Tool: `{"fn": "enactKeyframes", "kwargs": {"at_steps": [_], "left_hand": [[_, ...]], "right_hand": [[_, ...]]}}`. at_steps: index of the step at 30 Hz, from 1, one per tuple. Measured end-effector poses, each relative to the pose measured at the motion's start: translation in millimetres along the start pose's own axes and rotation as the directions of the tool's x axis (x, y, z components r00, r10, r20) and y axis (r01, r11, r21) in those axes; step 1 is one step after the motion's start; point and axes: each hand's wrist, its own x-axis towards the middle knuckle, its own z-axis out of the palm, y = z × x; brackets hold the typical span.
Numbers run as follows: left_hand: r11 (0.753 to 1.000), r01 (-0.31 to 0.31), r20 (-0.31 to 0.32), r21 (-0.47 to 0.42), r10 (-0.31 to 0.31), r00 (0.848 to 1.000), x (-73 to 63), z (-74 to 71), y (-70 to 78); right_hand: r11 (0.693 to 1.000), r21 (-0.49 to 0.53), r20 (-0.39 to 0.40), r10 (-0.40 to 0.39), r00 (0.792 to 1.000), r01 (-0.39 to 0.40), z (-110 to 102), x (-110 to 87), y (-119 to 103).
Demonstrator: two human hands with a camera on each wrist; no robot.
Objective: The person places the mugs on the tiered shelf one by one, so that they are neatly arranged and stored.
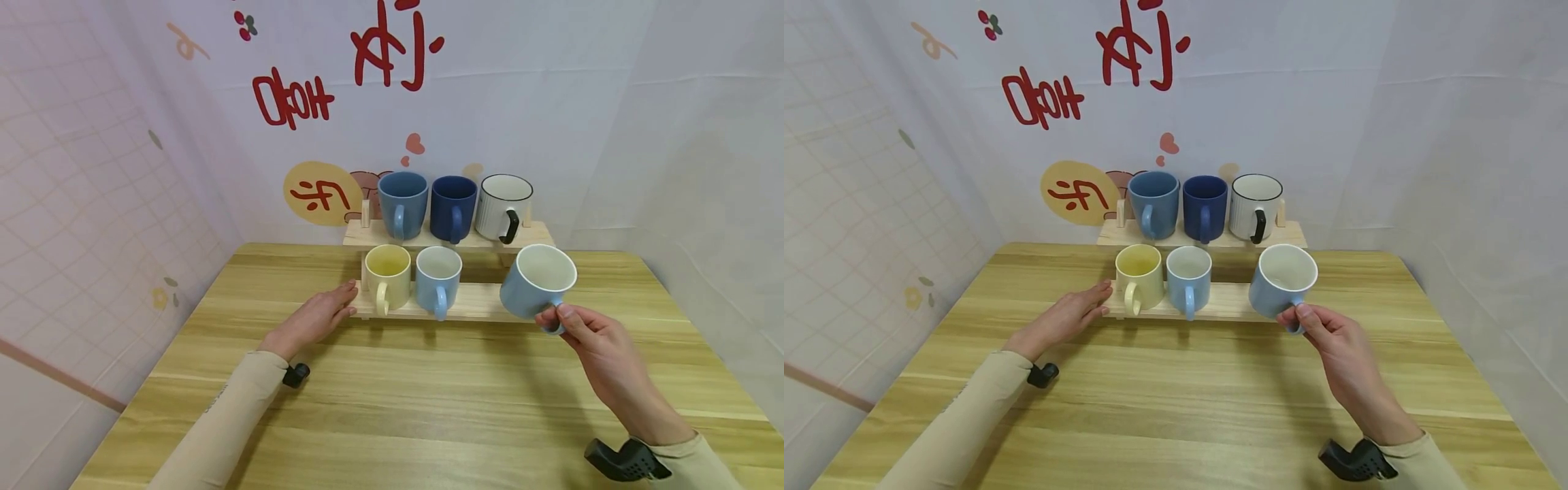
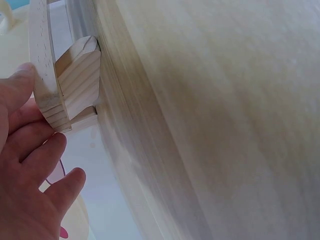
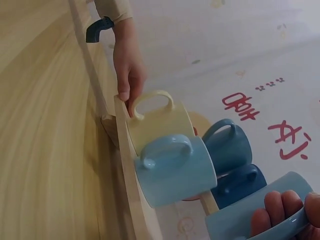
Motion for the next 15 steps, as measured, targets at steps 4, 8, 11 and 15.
{"fn": "enactKeyframes", "kwargs": {"at_steps": [4,8,11,15], "left_hand": [[1.000,-0.001,-0.004,-0.002,0.001,1.000,-0.9,0.4,-0.4],[1.000,0.000,0.000,-0.007,0.000,1.000,-0.9,-0.6,0.2],[1.000,0.005,0.004,-0.014,-0.005,1.000,-1.1,-1.2,1.0],[1.000,0.012,0.007,-0.028,-0.012,1.000,-1.6,-0.7,0.9]], "right_hand": [[1.000,-0.019,-0.006,0.023,1.000,-0.023,9.3,4.5,5.2],[0.998,-0.030,-0.016,0.046,0.999,-0.047,18.2,9.3,9.4],[0.997,-0.045,-0.023,0.064,0.998,-0.065,23.7,13.2,13.8],[0.992,-0.077,-0.036,0.101,0.994,-0.103,30.2,17.8,20.8]]}}
